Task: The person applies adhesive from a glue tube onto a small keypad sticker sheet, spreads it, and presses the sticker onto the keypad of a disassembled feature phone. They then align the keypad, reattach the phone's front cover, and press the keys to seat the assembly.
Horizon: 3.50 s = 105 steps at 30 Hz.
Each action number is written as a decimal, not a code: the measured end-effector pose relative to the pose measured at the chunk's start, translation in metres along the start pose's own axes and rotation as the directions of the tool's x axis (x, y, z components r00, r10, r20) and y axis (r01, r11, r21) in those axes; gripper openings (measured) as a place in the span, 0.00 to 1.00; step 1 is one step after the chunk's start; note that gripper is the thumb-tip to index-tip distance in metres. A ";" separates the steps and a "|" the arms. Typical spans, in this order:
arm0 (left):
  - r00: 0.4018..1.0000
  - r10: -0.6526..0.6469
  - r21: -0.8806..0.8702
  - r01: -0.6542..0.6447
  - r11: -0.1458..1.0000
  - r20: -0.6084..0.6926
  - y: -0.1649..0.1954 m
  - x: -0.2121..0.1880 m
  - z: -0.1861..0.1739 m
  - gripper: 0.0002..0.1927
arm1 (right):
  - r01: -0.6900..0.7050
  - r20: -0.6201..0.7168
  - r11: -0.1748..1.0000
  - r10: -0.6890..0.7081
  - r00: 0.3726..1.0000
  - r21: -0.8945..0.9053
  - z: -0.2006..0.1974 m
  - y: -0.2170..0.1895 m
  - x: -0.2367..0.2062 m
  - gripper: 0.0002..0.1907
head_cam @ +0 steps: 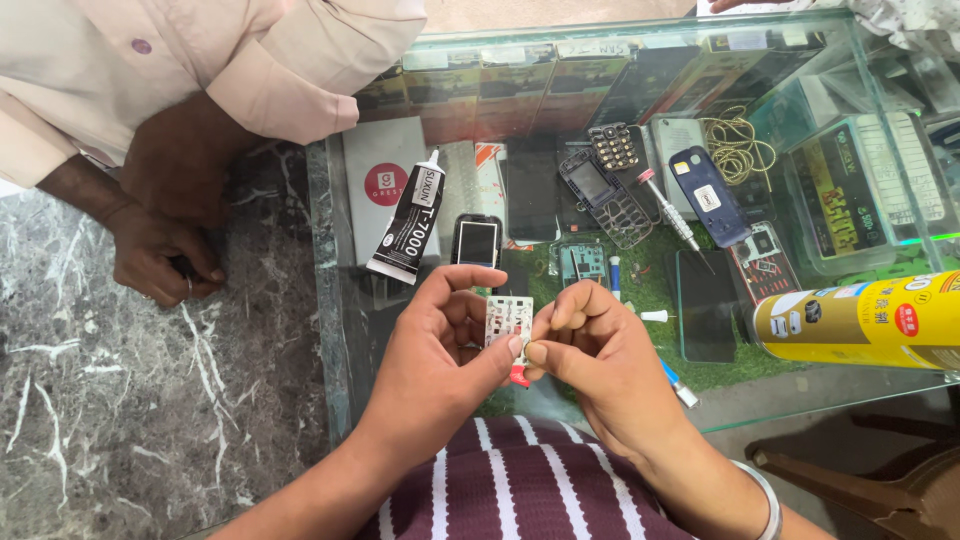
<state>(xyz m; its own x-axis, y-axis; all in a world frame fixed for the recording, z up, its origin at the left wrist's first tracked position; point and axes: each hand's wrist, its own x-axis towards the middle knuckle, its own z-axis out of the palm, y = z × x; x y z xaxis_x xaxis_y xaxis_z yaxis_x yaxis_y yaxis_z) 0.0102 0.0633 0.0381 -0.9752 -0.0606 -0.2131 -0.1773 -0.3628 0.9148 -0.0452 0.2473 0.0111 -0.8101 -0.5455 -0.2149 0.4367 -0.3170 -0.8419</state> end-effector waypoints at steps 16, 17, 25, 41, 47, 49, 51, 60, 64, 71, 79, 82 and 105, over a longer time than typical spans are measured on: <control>0.999 0.018 0.125 -0.012 0.992 -0.047 -0.001 -0.001 0.004 0.28 | 0.017 -0.004 1.000 -0.017 1.000 -0.023 0.001 0.003 -0.002 0.14; 0.999 0.019 0.132 -0.013 0.991 -0.046 -0.001 -0.002 0.004 0.28 | 0.015 -0.006 1.000 -0.015 1.000 -0.023 0.001 0.004 -0.002 0.14; 0.998 -0.012 0.114 0.020 0.993 -0.066 0.001 0.000 0.002 0.29 | 0.050 -0.002 0.997 -0.051 0.999 -0.066 -0.001 0.003 -0.001 0.13; 0.998 -0.042 0.134 0.049 0.990 -0.056 0.006 -0.002 0.001 0.32 | 0.098 -0.019 0.983 -0.102 0.995 -0.156 -0.007 0.005 -0.002 0.15; 0.997 -0.062 0.142 0.070 0.987 -0.055 0.008 -0.002 0.003 0.33 | 0.091 -0.029 0.978 -0.098 0.995 -0.188 -0.006 0.003 -0.002 0.17; 0.996 -0.071 0.142 0.078 0.987 -0.054 0.009 -0.002 0.002 0.34 | 0.083 -0.005 0.979 -0.085 0.996 -0.186 -0.008 0.001 -0.002 0.18; 0.996 -0.075 0.168 0.083 0.982 -0.051 0.009 -0.002 0.001 0.34 | 0.043 0.001 0.981 -0.044 0.999 -0.189 -0.009 -0.001 -0.001 0.19; 0.996 -0.091 0.128 0.094 0.987 -0.026 0.002 0.003 -0.005 0.35 | -0.019 0.093 0.979 0.038 0.995 -0.204 -0.016 -0.015 0.003 0.19; 0.997 -0.082 0.074 0.082 0.994 0.001 -0.002 0.006 -0.009 0.36 | -0.040 0.116 0.985 0.060 0.991 -0.167 -0.018 -0.017 0.005 0.18; 0.993 -0.115 0.070 0.115 0.991 -0.007 -0.004 0.006 -0.012 0.37 | -0.073 0.093 0.987 0.087 0.992 -0.146 -0.019 -0.014 0.008 0.17; 0.996 -0.063 0.171 0.072 0.983 -0.059 0.004 0.001 -0.001 0.34 | 0.037 0.068 0.986 -0.026 0.997 -0.164 -0.009 -0.005 -0.001 0.20; 0.995 -0.046 0.240 0.065 0.969 -0.083 0.007 -0.002 0.002 0.33 | 0.039 0.052 0.986 -0.032 0.998 -0.159 -0.008 -0.003 -0.002 0.19; 0.996 -0.018 0.270 0.039 0.962 -0.082 0.014 -0.001 0.004 0.31 | 0.062 0.004 0.980 -0.063 0.998 -0.190 -0.005 -0.002 0.001 0.20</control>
<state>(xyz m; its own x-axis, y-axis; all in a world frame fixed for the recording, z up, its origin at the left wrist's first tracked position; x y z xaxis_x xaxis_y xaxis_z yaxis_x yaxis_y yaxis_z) 0.0082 0.0624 0.0524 -0.9576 -0.1303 -0.2568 -0.2449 -0.1008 0.9643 -0.0494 0.2515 0.0102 -0.8343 -0.5276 -0.1598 0.3030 -0.1967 -0.9324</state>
